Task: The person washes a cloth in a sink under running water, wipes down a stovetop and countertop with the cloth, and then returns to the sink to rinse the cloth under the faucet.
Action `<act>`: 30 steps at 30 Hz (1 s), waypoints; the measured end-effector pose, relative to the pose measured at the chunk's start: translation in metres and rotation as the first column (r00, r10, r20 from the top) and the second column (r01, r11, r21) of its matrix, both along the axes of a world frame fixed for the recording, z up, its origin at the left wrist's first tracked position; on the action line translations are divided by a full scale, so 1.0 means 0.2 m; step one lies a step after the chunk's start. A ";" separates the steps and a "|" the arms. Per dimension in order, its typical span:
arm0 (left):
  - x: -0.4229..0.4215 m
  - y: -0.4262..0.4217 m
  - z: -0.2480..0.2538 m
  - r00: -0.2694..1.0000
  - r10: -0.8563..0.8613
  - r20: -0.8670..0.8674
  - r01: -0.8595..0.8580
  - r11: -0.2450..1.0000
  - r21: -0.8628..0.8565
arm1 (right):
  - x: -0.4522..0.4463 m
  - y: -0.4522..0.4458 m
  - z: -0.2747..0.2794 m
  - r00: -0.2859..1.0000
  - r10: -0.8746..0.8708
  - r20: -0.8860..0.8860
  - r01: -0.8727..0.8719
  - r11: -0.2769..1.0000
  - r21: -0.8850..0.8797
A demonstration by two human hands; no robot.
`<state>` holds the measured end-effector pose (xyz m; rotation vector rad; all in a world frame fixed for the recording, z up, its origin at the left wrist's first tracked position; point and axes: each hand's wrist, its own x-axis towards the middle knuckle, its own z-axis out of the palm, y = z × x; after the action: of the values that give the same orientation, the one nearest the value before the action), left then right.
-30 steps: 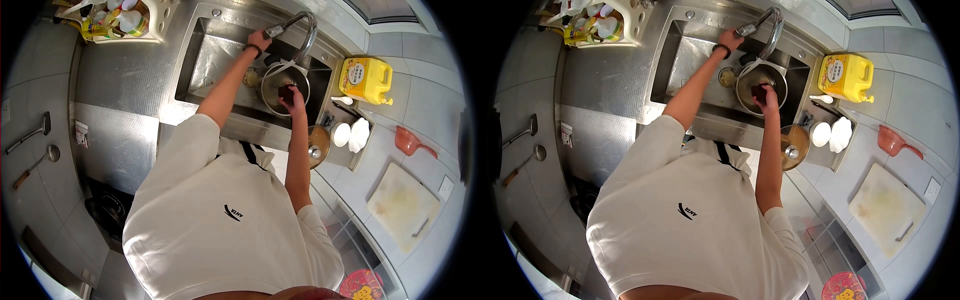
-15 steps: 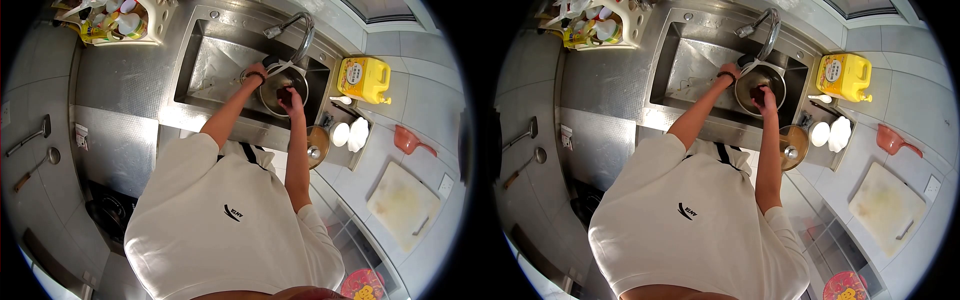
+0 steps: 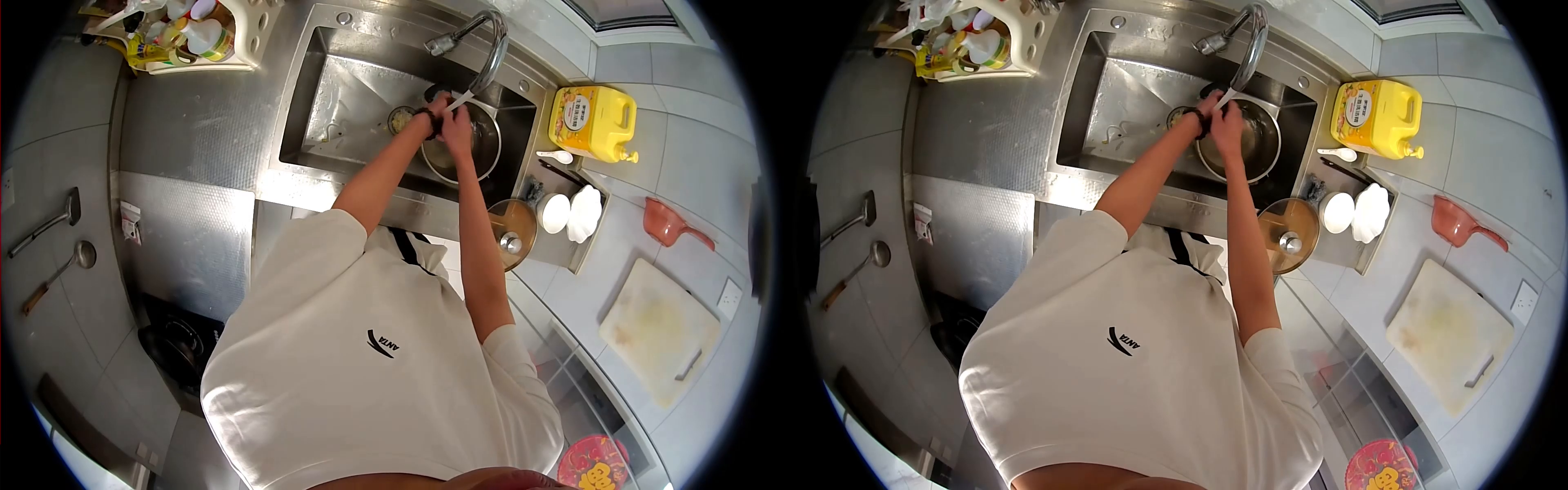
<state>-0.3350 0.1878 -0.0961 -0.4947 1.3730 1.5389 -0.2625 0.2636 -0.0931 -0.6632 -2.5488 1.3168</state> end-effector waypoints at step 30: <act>0.15 -0.17 -0.11 0.286 -0.398 -0.872 -0.067 0.899 -0.432 | -0.10 -0.02 -0.39 0.991 -0.019 0.134 0.125 -0.250 -0.960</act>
<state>-0.3043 0.1542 -0.1184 0.5329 2.6189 1.3444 -0.2816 0.2601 -0.1702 -0.9541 -0.5657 3.1931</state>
